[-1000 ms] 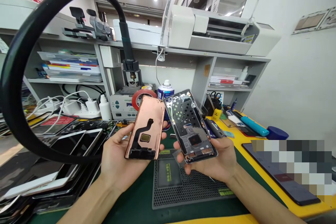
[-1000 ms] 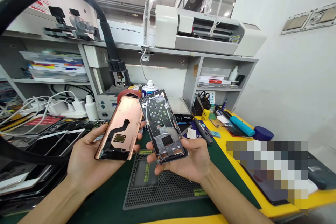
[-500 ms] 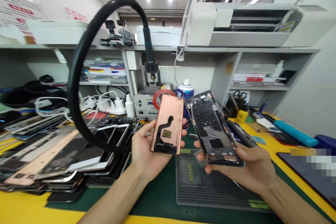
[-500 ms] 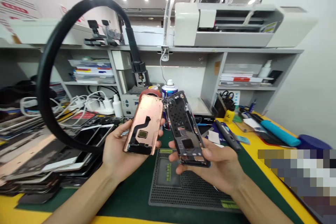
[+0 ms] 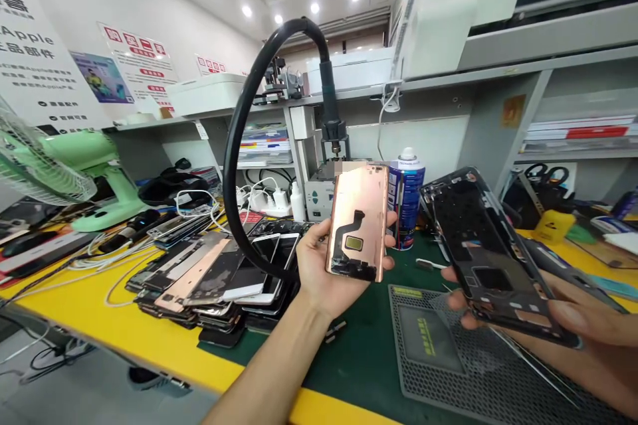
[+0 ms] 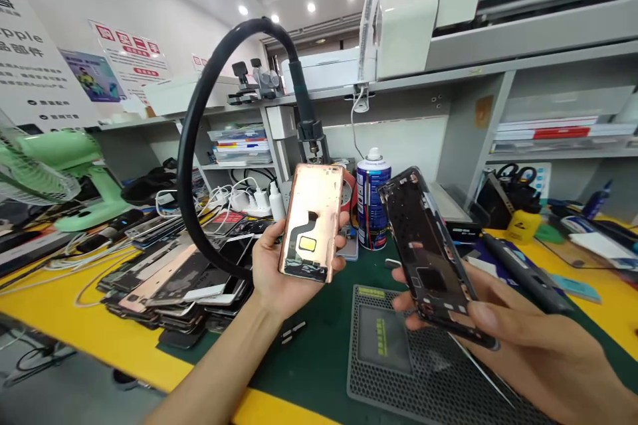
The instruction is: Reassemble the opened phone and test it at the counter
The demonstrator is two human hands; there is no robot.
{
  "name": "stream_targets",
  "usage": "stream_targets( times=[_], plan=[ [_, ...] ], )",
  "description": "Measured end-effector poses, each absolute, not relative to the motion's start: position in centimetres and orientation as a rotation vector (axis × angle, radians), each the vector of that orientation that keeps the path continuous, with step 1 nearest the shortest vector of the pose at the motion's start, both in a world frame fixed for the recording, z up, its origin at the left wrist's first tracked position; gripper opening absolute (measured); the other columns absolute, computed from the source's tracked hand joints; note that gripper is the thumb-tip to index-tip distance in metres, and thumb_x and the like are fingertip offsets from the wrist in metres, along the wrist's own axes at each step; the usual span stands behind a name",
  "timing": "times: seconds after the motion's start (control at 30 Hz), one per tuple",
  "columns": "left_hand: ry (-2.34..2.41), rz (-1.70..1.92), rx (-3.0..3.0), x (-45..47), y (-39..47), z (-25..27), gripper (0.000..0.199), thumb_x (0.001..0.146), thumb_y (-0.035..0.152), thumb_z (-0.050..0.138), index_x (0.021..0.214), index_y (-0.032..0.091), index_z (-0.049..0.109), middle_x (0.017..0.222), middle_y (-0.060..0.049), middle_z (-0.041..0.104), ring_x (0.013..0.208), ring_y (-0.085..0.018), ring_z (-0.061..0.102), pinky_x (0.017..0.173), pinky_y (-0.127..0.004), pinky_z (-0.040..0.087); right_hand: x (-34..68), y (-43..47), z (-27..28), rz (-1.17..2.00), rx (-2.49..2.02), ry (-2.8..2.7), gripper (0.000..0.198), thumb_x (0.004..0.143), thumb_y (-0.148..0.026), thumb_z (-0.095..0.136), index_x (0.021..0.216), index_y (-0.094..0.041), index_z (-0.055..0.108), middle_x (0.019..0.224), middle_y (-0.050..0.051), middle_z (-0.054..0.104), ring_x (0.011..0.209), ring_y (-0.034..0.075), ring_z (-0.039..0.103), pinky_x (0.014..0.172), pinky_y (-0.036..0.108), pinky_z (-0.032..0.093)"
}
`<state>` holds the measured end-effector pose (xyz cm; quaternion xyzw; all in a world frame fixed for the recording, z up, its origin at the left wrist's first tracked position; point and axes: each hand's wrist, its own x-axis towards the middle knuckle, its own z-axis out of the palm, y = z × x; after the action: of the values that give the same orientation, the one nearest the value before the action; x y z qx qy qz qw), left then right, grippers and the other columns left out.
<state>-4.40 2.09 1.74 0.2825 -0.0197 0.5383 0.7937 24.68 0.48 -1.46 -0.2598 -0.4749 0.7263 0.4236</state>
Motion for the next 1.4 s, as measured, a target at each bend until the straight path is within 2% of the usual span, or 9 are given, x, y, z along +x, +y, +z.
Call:
stream_targets(
  times=[0.17, 0.3, 0.67, 0.83, 1.0, 1.1, 1.27, 1.4],
  plan=[
    [-0.055, 1.144, 0.633, -4.6, 2.3, 1.6, 0.06, 0.09, 0.044, 0.044, 0.134, 0.006, 0.06, 0.133, -0.026, 0.06, 0.095, -0.031, 0.064, 0.075, -0.038, 0.045, 23.5, 0.1, -0.4, 1.869, -0.565, -1.195, 0.045, 0.08, -0.041, 0.071, 0.121, -0.023, 0.075, 0.122, 0.016, 0.073, 0.108, 0.04, 0.07, 0.094, 0.051, 0.056],
    [-0.037, 1.16, 0.632, -4.7, 2.5, 1.5, 0.059, 0.091, 0.042, 0.044, 0.134, 0.004, 0.06, 0.133, -0.027, 0.06, 0.096, -0.032, 0.063, 0.076, -0.039, 0.046, 23.1, 0.2, -0.1, 1.909, -0.475, -1.17, 0.05, 0.08, -0.041, 0.071, 0.124, -0.018, 0.072, 0.125, 0.017, 0.072, 0.104, 0.038, 0.07, 0.087, 0.049, 0.055],
    [-0.028, 1.125, 0.68, -5.3, 2.6, 1.4, 0.058, 0.089, 0.042, 0.048, 0.135, 0.008, 0.059, 0.134, -0.027, 0.06, 0.096, -0.032, 0.066, 0.076, -0.04, 0.048, 23.0, 0.8, -0.2, 1.974, -0.388, -1.078, 0.054, 0.079, -0.048, 0.064, 0.124, -0.019, 0.069, 0.121, 0.018, 0.073, 0.095, 0.031, 0.073, 0.077, 0.042, 0.053],
    [0.27, 1.217, 0.858, -6.2, 2.4, 1.9, 0.058, 0.084, 0.043, 0.054, 0.13, 0.009, 0.061, 0.128, -0.022, 0.065, 0.103, -0.034, 0.066, 0.079, -0.041, 0.053, 23.6, 1.2, -0.4, 1.944, -0.407, -1.115, 0.05, 0.08, -0.053, 0.06, 0.121, -0.026, 0.067, 0.116, 0.014, 0.075, 0.091, 0.027, 0.073, 0.076, 0.039, 0.052],
    [0.479, 1.148, 0.917, -7.0, 0.0, 2.2, 0.042, 0.085, 0.029, 0.065, 0.124, 0.013, 0.063, 0.123, -0.018, 0.067, 0.1, -0.032, 0.068, 0.08, -0.045, 0.057, 24.0, 1.4, -0.3, 1.778, -0.552, -1.295, 0.058, 0.08, -0.065, 0.054, 0.122, -0.026, 0.062, 0.113, 0.013, 0.074, 0.085, 0.026, 0.072, 0.071, 0.039, 0.052],
    [0.633, 1.127, 0.961, -7.0, -1.9, 2.2, 0.044, 0.082, 0.019, 0.072, 0.124, 0.018, 0.061, 0.12, -0.014, 0.067, 0.097, -0.029, 0.068, 0.083, -0.05, 0.058, 23.5, 1.0, 0.0, 1.66, -0.635, -1.416, 0.061, 0.08, -0.064, 0.057, 0.125, -0.022, 0.058, 0.118, 0.017, 0.071, 0.091, 0.03, 0.071, 0.075, 0.046, 0.054],
    [0.879, 1.124, 0.996, -7.0, -4.1, 2.3, 0.04, 0.082, 0.03, 0.076, 0.116, 0.019, 0.06, 0.114, -0.012, 0.066, 0.093, -0.028, 0.069, 0.081, -0.051, 0.06, 21.7, -0.1, -0.1, 1.204, -0.88, -1.65, 0.072, 0.077, -0.053, 0.075, 0.137, -0.025, 0.047, 0.128, 0.016, 0.062, 0.101, 0.032, 0.069, 0.087, 0.05, 0.055],
    [1.041, 1.086, 1.089, -7.0, -5.2, 2.9, 0.044, 0.081, 0.042, 0.075, 0.114, 0.019, 0.058, 0.112, -0.013, 0.065, 0.092, -0.028, 0.069, 0.079, -0.047, 0.061, 20.6, -0.8, -0.9, 0.672, -1.104, -1.717, 0.082, 0.075, -0.059, 0.076, 0.143, -0.026, 0.042, 0.143, 0.017, 0.051, 0.124, 0.04, 0.056, 0.099, 0.055, 0.047]
  ],
)
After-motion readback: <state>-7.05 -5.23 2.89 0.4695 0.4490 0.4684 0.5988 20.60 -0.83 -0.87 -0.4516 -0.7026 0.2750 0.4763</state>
